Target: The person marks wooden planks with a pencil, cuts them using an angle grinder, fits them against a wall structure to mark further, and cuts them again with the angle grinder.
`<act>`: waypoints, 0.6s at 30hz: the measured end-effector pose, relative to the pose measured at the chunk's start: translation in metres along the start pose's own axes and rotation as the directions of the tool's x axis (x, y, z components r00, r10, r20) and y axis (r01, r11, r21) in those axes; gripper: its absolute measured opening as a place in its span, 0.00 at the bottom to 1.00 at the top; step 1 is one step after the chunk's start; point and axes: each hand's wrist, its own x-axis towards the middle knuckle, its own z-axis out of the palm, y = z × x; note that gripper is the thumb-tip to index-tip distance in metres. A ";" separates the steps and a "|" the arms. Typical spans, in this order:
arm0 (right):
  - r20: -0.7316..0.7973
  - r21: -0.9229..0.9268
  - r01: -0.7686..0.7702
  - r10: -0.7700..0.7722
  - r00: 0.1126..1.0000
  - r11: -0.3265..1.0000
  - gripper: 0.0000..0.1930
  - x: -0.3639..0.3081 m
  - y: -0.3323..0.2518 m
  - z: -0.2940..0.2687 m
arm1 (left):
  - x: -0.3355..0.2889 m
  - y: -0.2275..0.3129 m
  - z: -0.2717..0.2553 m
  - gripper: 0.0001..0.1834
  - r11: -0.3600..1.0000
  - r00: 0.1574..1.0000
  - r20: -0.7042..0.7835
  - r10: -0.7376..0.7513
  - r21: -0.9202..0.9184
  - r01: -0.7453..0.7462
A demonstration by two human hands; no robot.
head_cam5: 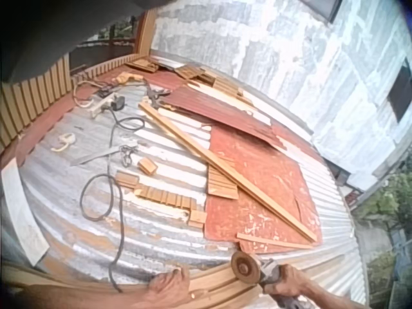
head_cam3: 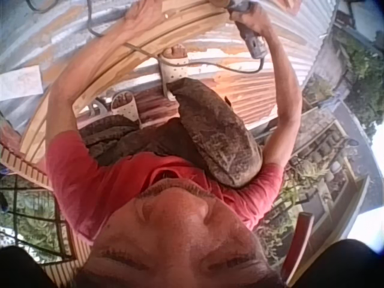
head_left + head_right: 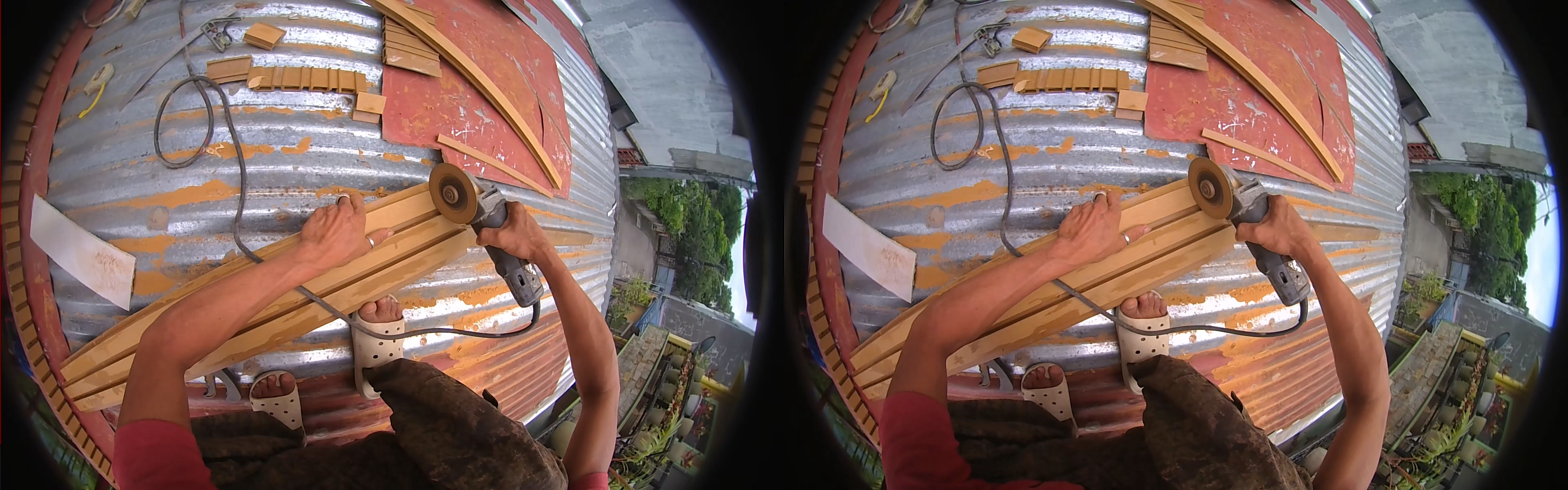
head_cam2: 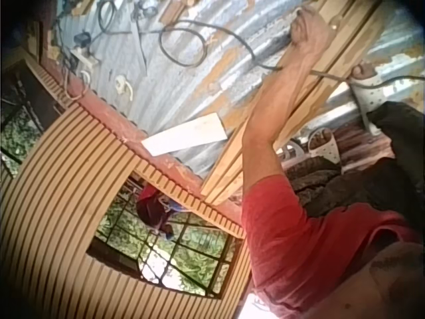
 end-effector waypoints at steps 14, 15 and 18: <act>-0.017 0.024 0.052 -0.052 0.999 0.998 0.34 0.005 -0.002 0.003 | 0.001 0.002 0.000 0.44 1.000 1.000 0.002 -0.002 0.009 0.002; -0.024 0.025 0.051 -0.051 0.998 0.998 0.34 0.003 -0.007 0.002 | 0.001 0.001 0.000 0.44 1.000 1.000 0.001 -0.004 0.015 0.004; -0.014 0.010 0.038 -0.038 0.999 0.999 0.32 0.006 -0.007 0.002 | 0.000 0.001 -0.001 0.44 1.000 1.000 -0.002 -0.004 0.028 0.004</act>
